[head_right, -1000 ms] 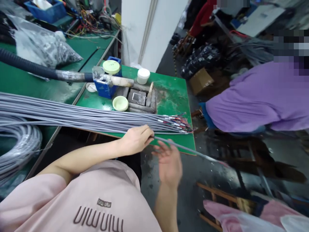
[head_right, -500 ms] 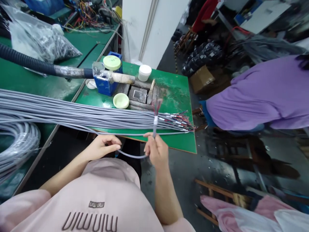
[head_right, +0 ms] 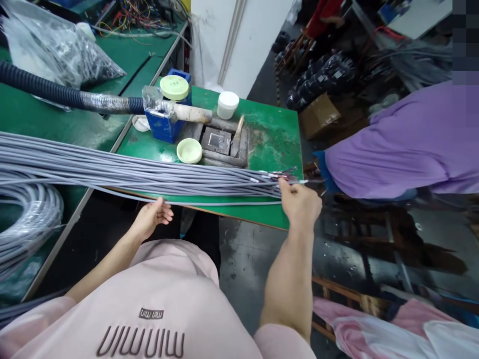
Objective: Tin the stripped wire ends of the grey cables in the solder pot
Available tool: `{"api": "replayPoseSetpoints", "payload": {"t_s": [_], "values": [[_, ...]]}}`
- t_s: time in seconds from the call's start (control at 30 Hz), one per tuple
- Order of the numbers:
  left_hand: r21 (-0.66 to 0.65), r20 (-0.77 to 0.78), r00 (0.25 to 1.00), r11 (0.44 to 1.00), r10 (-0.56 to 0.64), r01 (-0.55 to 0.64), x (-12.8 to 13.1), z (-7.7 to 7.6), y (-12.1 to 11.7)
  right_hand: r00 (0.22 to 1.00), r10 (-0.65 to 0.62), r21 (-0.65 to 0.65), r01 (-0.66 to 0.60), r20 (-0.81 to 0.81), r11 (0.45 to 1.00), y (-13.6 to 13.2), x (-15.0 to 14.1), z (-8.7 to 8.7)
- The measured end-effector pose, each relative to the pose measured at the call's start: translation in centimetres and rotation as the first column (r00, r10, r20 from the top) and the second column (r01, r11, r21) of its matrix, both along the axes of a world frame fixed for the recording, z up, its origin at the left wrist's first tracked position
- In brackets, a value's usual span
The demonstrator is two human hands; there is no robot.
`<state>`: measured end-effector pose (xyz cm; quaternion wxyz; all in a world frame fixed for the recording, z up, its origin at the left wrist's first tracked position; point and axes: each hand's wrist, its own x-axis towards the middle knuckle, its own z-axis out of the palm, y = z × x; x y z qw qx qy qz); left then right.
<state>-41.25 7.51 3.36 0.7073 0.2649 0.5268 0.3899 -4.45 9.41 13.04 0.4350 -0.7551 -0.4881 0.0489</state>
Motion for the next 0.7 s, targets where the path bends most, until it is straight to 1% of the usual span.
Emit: {"api": "replayPoseSetpoints", "payload": {"t_s": [0.07, 0.1, 0.13, 0.17, 0.2, 0.23, 0.27, 0.3, 0.33, 0.37, 0.4, 0.43, 0.47, 0.5, 0.53, 0.57, 0.6, 0.63, 0.67, 0.7], "values": [[0.011, -0.012, 0.998, 0.998, 0.06, -0.059, -0.2, 0.5, -0.1, 0.998, 0.04, -0.019, -0.041, -0.042, 0.999, -2.3, -2.1, -0.7], [0.023, -0.014, 0.998, 0.997, 0.067, -0.067, -0.2, 0.9, -0.3, 0.975, 0.156, -0.078, -0.17, -0.157, 0.982, -3.6, -3.8, -1.1], [0.037, -0.009, 0.998, 0.997, 0.063, -0.063, -0.2, 1.4, -0.6, 0.891, 0.301, -0.147, -0.367, -0.341, 0.919, -4.9, -5.9, -1.7], [0.054, 0.004, 0.999, 0.997, 0.051, -0.051, -0.1, 1.9, -0.9, 0.728, 0.413, -0.201, -0.593, -0.547, 0.78, -5.9, -8.1, -2.3], [0.072, 0.022, 0.999, 0.997, 0.031, -0.032, -0.1, 2.5, -1.3, 0.544, 0.422, -0.22, -0.763, -0.725, 0.607, -6.8, -10.2, -3.1], [0.093, 0.043, 0.999, 0.996, 0.003, -0.007, -0.1, 3.0, -1.6, 0.372, 0.37, -0.164, -0.859, -0.851, 0.485, -7.3, -12.0, -3.8], [0.11, 0.059, 0.998, 0.994, -0.031, 0.025, -0.2, 3.5, -2.0, 0.255, 0.323, -0.062, -0.86, -0.911, 0.506, -7.7, -13.3, -4.4], [0.122, 0.07, 0.995, 0.991, -0.066, 0.058, -0.4, 3.8, -2.3, 0.188, 0.305, 0.044, -0.784, -0.934, 0.62, -7.8, -14.0, -4.7], [0.125, 0.074, 0.993, 0.989, -0.093, 0.083, -0.7, 4.0, -2.6, 0.163, 0.312, 0.137, -0.648, -0.936, 0.749, -7.8, -14.1, -4.9], [0.117, 0.073, 0.991, 0.987, -0.115, 0.106, -1.0, 4.1, -2.8, 0.189, 0.334, 0.217, -0.462, -0.923, 0.86, -7.9, -13.6, -4.7], [0.099, 0.068, 0.987, 0.985, -0.146, 0.139, -1.4, 4.0, -2.9, 0.249, 0.351, 0.283, -0.272, -0.903, 0.92, -7.9, -12.8, -4.3], [0.082, 0.065, 0.976, 0.976, -0.207, 0.202, -1.8, 3.9, -3.0, 0.332, 0.358, 0.341, -0.11, -0.873, 0.934, -8.0, -11.7, -3.7], [0.073, 0.069, 0.951, 0.952, -0.302, 0.297, -2.2, 3.8, -3.0, 0.429, 0.36, 0.398, 0.001, -0.829, 0.917, -8.2, -10.6, -3.0], [0.078, 0.082, 0.901, 0.904, -0.426, 0.42, -2.4, 3.8, -2.9, 0.536, 0.353, 0.447, 0.051, -0.767, 0.893, -8.4, -9.8, -2.4], [0.098, 0.103, 0.825, 0.831, -0.555, 0.547, -2.6, 3.8, -2.8, 0.642, 0.34, 0.462, 0.026, -0.687, 0.886, -8.7, -9.3, -1.8], [0.137, 0.127, 0.741, 0.751, -0.66, 0.646, -2.5, 4.0, -2.6, 0.73, 0.339, 0.424, -0.074, -0.593, 0.902, -9.0, -9.2, -1.4], [0.183, 0.148, 0.68, 0.696, -0.718, 0.695, -2.3, 4.3, -2.3, 0.789, 0.367, 0.324, -0.225, -0.493, 0.919, -9.2, -9.6, -1.2], [0.224, 0.158, 0.666, 0.683, -0.729, 0.695, -1.9, 4.7, -2.0, 0.811, 0.425, 0.17, -0.39, -0.401, 0.905, -9.3, -10.3, -1.3], [0.258, 0.154, 0.695, 0.708, -0.702, 0.658, -1.4, 5.2, -1.6, 0.796, 0.503, -0.006, -0.536, -0.336, 0.844, -9.3, -11.3, -1.5], [0.289, 0.134, 0.747, 0.747, -0.651, 0.599, -0.8, 5.8, -1.1, 0.757, 0.582, -0.157, -0.64, -0.296, 0.752, -9.2, -12.3, -1.9]]}}
